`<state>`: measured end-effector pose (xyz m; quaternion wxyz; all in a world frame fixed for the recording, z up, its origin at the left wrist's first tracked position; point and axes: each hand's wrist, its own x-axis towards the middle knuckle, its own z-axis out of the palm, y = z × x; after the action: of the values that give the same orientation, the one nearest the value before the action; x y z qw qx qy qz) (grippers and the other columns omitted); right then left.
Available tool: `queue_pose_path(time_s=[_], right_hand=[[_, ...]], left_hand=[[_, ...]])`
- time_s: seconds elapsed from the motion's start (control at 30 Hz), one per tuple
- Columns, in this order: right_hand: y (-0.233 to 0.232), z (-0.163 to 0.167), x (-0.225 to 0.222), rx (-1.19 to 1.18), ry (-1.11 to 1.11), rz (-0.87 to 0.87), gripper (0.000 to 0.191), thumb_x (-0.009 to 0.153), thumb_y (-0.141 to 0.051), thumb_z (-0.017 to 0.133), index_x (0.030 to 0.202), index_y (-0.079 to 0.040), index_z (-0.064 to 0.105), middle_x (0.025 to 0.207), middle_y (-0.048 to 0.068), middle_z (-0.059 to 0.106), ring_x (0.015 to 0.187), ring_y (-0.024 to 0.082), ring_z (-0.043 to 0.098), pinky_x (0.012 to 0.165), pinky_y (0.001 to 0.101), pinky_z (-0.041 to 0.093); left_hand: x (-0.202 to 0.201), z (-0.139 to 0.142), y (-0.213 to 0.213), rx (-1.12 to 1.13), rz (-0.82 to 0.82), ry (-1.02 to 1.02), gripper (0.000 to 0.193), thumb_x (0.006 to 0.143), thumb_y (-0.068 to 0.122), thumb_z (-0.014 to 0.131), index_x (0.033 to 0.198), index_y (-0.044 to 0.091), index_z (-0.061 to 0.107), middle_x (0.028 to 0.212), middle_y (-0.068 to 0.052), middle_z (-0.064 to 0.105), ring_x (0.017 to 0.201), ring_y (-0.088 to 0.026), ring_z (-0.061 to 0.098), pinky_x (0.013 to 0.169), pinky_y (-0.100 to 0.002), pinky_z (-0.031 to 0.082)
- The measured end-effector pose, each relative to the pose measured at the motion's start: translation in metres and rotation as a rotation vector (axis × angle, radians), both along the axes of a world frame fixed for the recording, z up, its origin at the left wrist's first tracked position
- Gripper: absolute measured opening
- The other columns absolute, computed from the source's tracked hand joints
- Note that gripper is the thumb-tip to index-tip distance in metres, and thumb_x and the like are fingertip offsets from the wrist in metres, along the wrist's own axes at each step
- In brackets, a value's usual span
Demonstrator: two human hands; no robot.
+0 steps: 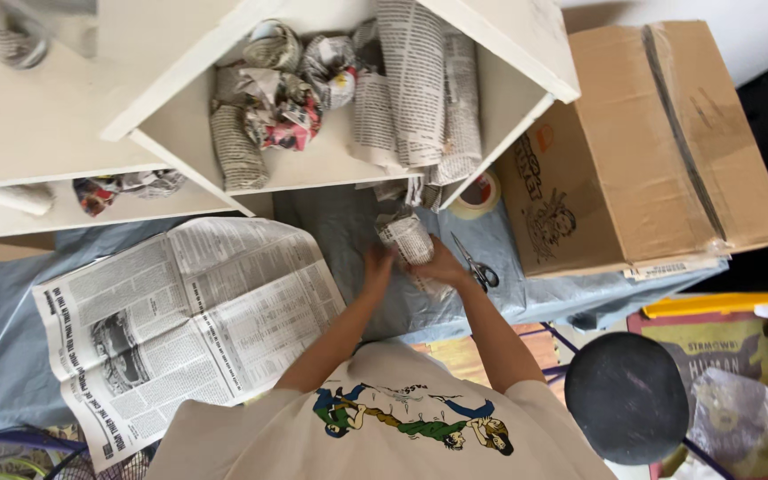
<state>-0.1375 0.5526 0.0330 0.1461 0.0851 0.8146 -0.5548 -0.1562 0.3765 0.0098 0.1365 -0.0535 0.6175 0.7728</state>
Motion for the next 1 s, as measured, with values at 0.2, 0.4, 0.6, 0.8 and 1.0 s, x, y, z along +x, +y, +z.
queue_pose_path(time_s=[0.2,0.4,0.6,0.8,1.0], right_hand=[[-0.066,0.0,0.003,-0.36,0.003,-0.037,0.091,0.07,-0.014,0.083,0.149,-0.002,0.04,0.132,0.014,0.065,0.12,0.024,0.064,0.102,0.0383,0.053],[-0.122,0.029,0.004,-0.305,-0.023,0.125,0.103,0.069,-0.013,0.081,0.155,-0.009,0.025,0.143,0.015,0.055,0.132,0.026,0.056,0.108,0.0434,0.048],[-0.162,0.055,0.014,-0.343,0.095,0.339,0.11,0.072,-0.012,0.081,0.158,-0.011,0.013,0.147,0.015,0.048,0.137,0.027,0.049,0.112,0.0438,0.044],[-0.196,0.05,0.001,-0.45,0.242,0.425,0.122,0.07,-0.006,0.081,0.163,-0.012,0.003,0.156,0.015,0.034,0.145,0.029,0.036,0.117,0.0454,0.037],[-0.221,0.051,-0.008,-0.562,0.03,0.346,0.12,0.079,-0.011,0.078,0.166,-0.018,-0.004,0.162,0.01,0.035,0.15,0.026,0.035,0.121,0.0426,0.033]], left_hand=[[0.024,0.002,-0.041,0.178,-0.073,-0.289,0.101,0.081,0.061,0.072,0.156,0.012,0.027,0.149,-0.014,0.049,0.136,-0.029,0.052,0.11,-0.046,0.045],[0.035,0.046,-0.103,0.112,-0.028,-0.17,0.095,0.079,0.044,0.083,0.153,0.006,0.037,0.145,-0.016,0.057,0.135,-0.028,0.056,0.111,-0.044,0.046],[0.047,0.055,-0.144,0.116,0.103,-0.137,0.077,0.081,0.027,0.081,0.145,0.004,0.046,0.134,-0.014,0.064,0.122,-0.026,0.064,0.104,-0.041,0.053],[0.044,0.065,-0.18,0.056,0.226,0.227,0.066,0.083,0.011,0.081,0.138,0.001,0.048,0.127,-0.018,0.066,0.115,-0.026,0.066,0.097,-0.04,0.058],[0.036,0.082,-0.225,-0.088,0.089,0.021,0.082,0.086,0.031,0.075,0.15,0.004,0.032,0.139,-0.019,0.058,0.127,-0.031,0.059,0.105,-0.045,0.051]])
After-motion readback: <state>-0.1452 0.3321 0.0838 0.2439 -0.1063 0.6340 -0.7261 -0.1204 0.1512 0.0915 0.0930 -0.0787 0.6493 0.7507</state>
